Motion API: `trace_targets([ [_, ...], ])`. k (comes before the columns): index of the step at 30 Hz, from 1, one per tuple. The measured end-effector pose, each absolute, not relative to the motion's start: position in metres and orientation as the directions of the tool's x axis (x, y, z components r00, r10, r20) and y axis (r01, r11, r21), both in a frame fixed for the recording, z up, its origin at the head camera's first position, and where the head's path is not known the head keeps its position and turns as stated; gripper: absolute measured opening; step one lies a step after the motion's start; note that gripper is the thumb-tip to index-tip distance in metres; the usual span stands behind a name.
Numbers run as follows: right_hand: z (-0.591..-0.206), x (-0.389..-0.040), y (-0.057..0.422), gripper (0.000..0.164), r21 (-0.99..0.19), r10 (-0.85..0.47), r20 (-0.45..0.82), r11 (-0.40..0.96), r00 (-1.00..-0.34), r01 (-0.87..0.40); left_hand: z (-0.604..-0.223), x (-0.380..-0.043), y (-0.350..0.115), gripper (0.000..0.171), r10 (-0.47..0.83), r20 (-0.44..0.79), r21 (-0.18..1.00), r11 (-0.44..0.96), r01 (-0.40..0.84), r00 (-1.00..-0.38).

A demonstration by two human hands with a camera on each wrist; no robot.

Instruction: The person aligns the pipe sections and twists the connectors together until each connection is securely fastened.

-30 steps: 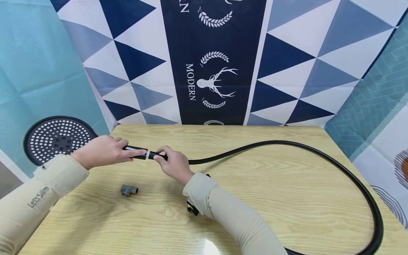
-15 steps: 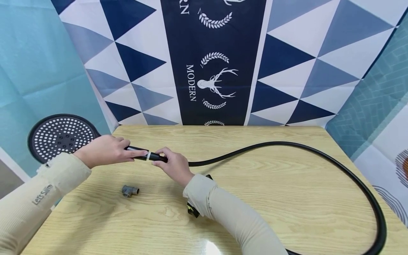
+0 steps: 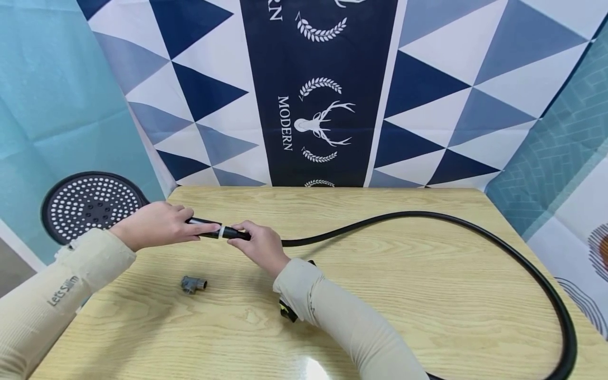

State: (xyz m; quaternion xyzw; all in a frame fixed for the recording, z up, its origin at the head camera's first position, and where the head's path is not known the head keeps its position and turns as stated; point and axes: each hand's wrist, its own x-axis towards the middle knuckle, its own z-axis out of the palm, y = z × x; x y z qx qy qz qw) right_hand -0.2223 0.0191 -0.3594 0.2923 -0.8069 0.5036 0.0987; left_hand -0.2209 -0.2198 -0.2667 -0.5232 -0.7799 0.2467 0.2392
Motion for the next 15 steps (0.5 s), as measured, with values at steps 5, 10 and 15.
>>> trace_targets([
  [5, -0.3574, -0.2228, 0.0200, 0.027, -0.764, -0.376, 0.430, 0.333, -0.821, -0.552, -0.2659, -0.2218, -0.2203, 0.045, 0.933, 0.115, -0.639, 0.333, 0.694, -0.342],
  [10, -0.3535, -0.2237, 0.0196, 0.026, -0.768, -0.377, 0.424, 0.333, -0.823, -0.548, -0.2646, -0.2209, -0.2214, 0.046, 0.926, 0.130, -0.619, 0.355, 0.701, -0.353],
  [15, -0.3528, -0.2261, 0.0207, 0.028, -0.755, -0.406, 0.415, 0.346, -0.814, -0.557, -0.2628, -0.2218, -0.2210, 0.046, 0.931, 0.129, -0.626, 0.344, 0.700, -0.341],
])
